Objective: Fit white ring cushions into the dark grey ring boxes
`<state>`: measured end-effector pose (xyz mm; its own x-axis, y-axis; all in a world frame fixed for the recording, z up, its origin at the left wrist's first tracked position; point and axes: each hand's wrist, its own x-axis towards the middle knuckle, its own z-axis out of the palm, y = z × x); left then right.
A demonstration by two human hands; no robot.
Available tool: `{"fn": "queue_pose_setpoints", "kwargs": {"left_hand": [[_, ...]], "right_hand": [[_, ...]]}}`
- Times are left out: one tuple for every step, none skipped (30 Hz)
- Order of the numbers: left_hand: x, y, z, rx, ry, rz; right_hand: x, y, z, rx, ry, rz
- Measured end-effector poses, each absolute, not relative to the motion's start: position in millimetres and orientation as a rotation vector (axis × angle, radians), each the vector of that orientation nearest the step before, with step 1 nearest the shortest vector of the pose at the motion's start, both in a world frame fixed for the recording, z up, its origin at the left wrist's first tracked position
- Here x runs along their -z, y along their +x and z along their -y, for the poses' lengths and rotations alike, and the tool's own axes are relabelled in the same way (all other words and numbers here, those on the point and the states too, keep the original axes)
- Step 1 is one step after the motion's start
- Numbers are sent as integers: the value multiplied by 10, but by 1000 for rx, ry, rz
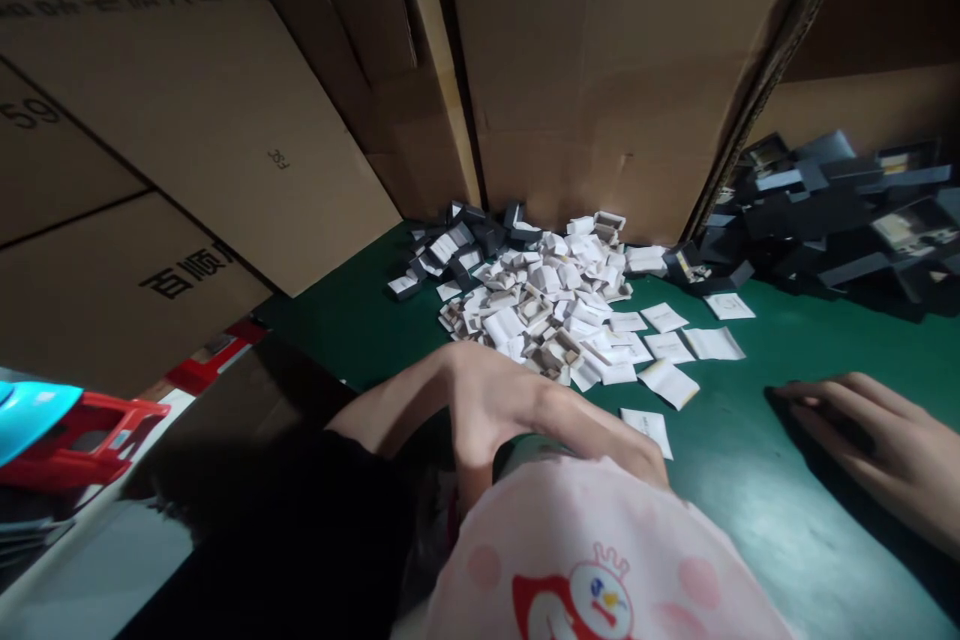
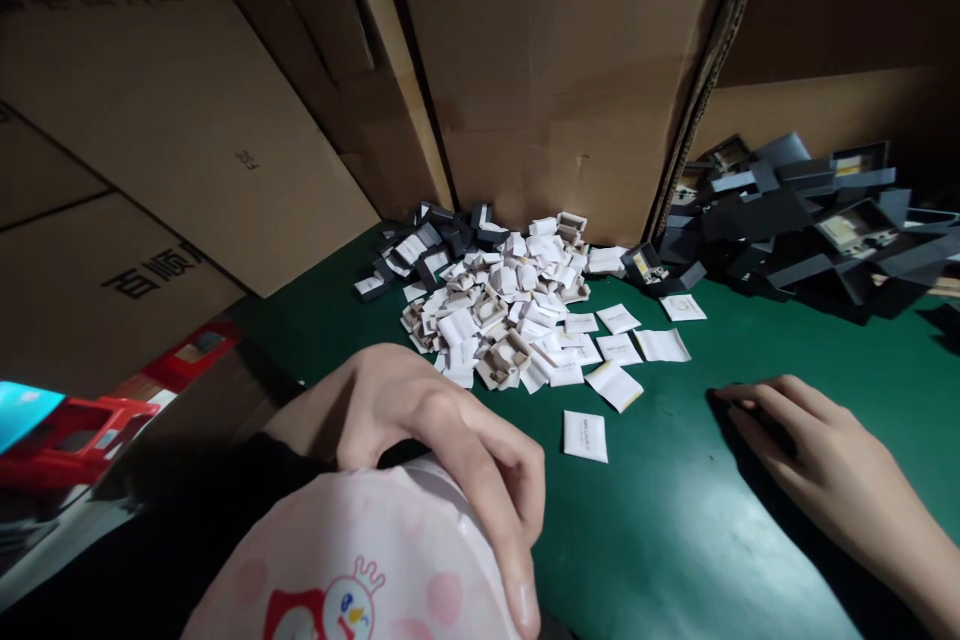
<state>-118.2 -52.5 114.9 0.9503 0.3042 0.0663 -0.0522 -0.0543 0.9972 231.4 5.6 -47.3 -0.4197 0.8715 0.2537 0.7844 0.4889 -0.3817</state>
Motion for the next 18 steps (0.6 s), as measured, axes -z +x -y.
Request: {"fn": "queue_pose_setpoints", "kwargs": {"left_hand": [[-1150,-1180,522,-293,1597,-200],[-1155,-1180,517,-292,1589,-213],[-1162,-1180,514,-291,1580,-237],[-1168,-1179,513,-296,1571,-264],[-1174,-1179,515,-303,1567,-281],[-1177,-1177,521,-312,1569,-283],[-1178,-1176,531,-319,1576,-268],[-1177,-1175,546,-322,1584,-248],[-1175,-1174,562,-326,1592,-235],[-1172,-1175,576,-333,1598,-241],[-1170,-1178,585,-344,1604,-266],[-1171,-1183,583,-356,1612,-300],[-1178,-1191,567,-366,1625,-325],[-1191,-1200,533,-370,1648,-333],[-1213,-1211,485,-367,1682,-325],[-1242,-1222,426,-351,1725,-307],[-1276,-1231,366,-328,1770,-295],[-1312,-1238,315,-291,1808,-300]], "right_hand": [[471,2314,-54,-286,-1376,2322],[470,2314,-52,-287,-1379,2321],[469,2314,-51,-287,-1381,2319],[469,2316,-49,-285,-1382,2319],[471,2319,-48,-283,-1383,2319],[475,2322,-47,-281,-1381,2322],[480,2327,-46,-277,-1379,2323],[484,2330,-46,-273,-1377,2324],[489,2333,-46,-270,-1376,2327],[492,2333,-47,-268,-1376,2330],[493,2331,-48,-265,-1375,2329],[491,2327,-49,-263,-1372,2328],[488,2322,-50,-264,-1370,2328],[484,2316,-51,-264,-1368,2329],[478,2309,-51,-263,-1367,2329],[472,2303,-52,-262,-1369,2329],[466,2297,-52,-260,-1368,2331],[461,2293,-52,-260,-1367,2333]]}}
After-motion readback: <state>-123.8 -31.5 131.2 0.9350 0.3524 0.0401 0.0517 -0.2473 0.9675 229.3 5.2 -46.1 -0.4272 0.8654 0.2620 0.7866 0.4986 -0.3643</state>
